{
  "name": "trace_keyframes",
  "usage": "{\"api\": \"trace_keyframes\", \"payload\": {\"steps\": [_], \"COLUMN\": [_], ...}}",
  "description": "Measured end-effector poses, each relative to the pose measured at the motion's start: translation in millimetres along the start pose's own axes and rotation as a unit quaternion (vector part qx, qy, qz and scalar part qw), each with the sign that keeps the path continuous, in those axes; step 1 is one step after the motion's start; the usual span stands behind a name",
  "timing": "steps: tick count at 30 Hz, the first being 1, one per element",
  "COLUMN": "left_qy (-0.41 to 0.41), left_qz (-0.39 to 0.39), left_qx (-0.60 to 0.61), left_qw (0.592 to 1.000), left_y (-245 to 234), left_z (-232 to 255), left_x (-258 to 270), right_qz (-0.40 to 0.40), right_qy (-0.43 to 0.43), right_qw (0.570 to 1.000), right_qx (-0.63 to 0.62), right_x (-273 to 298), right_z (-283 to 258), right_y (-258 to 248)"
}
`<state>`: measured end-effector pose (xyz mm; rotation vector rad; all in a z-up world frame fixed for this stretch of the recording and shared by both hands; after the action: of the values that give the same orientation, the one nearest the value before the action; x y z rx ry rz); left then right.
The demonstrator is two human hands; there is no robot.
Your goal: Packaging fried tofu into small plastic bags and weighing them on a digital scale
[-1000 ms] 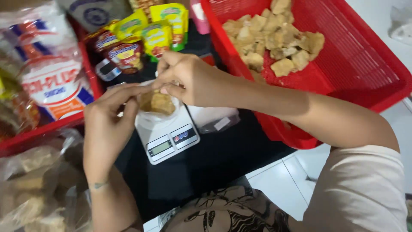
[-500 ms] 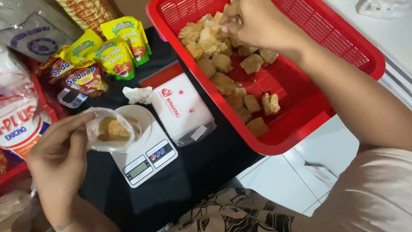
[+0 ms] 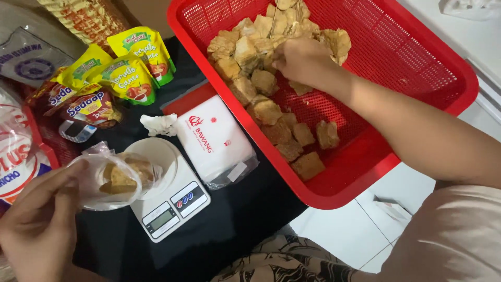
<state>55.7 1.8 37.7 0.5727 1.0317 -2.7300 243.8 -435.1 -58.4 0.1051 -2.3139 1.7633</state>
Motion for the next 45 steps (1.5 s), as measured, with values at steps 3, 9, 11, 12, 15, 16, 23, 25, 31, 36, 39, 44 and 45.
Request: {"api": "trace_keyframes", "payload": {"steps": [3,9,11,12,15,16,23,25,31,36,39,44,45], "left_qy": [-0.037,0.011,0.031,0.05,0.05,0.05,0.037,0.045,0.029,0.015,0.012,0.025,0.019], "left_qz": [0.01,-0.014,-0.028,-0.043,-0.041,-0.04,-0.042,-0.045,-0.042,-0.06,-0.045,-0.048,-0.047], "left_qx": [-0.001,-0.018,-0.027,-0.036,-0.024,-0.024,-0.014,-0.014,0.008,0.002,0.015,0.025,0.03], "left_qw": [0.999,1.0,0.999,0.997,0.998,0.998,0.998,0.998,0.999,0.998,0.999,0.998,0.998], "left_y": [2.8,4.5,3.8,4.3,2.1,2.0,4.0,4.5,6.5,8.2,5.5,5.1,5.1], "left_z": [19.9,22.9,20.7,21.2,22.2,23.5,14.3,17.4,27.4,18.2,24.3,24.9,24.0], "left_x": [0.1,-3.1,-5.3,-5.9,-5.9,-6.0,-6.0,-6.8,-6.4,-5.5,-6.7,-10.3,-10.5], "right_qz": [0.023,0.377,0.332,0.286,0.406,0.407,0.315,0.264,0.346,0.357,0.316,0.261,0.176], "right_qy": [-0.061,-0.279,-0.279,-0.278,-0.31,-0.31,-0.376,-0.387,-0.463,-0.463,-0.401,-0.243,-0.121], "right_qw": [0.997,0.835,0.843,0.848,0.747,0.746,0.673,0.651,0.638,0.643,0.727,0.934,0.968], "right_qx": [0.045,0.287,0.318,0.349,0.426,0.426,0.553,0.597,0.509,0.494,0.46,0.019,-0.129], "right_x": [-4.2,9.0,7.1,3.3,31.2,30.8,35.1,34.2,35.0,35.5,22.0,12.4,0.8], "right_z": [-3.9,-23.6,-21.9,-20.7,-39.8,-39.9,-50.5,-52.3,-48.7,-48.5,-45.2,-23.4,-0.7], "right_y": [3.4,24.4,29.9,37.6,22.5,21.2,29.7,31.5,23.1,26.8,7.3,-80.3,-83.9]}}
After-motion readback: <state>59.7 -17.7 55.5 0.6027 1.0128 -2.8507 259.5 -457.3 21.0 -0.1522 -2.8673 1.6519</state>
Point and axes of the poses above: each hand's wrist, its own x-axis away from the middle knuckle, its own y-axis out of the palm, z = x × y, the point moved 10 cm from there along -x, towards the middle knuckle, and after that the axes turned 8 degrees about y, right-handed, at the moved point
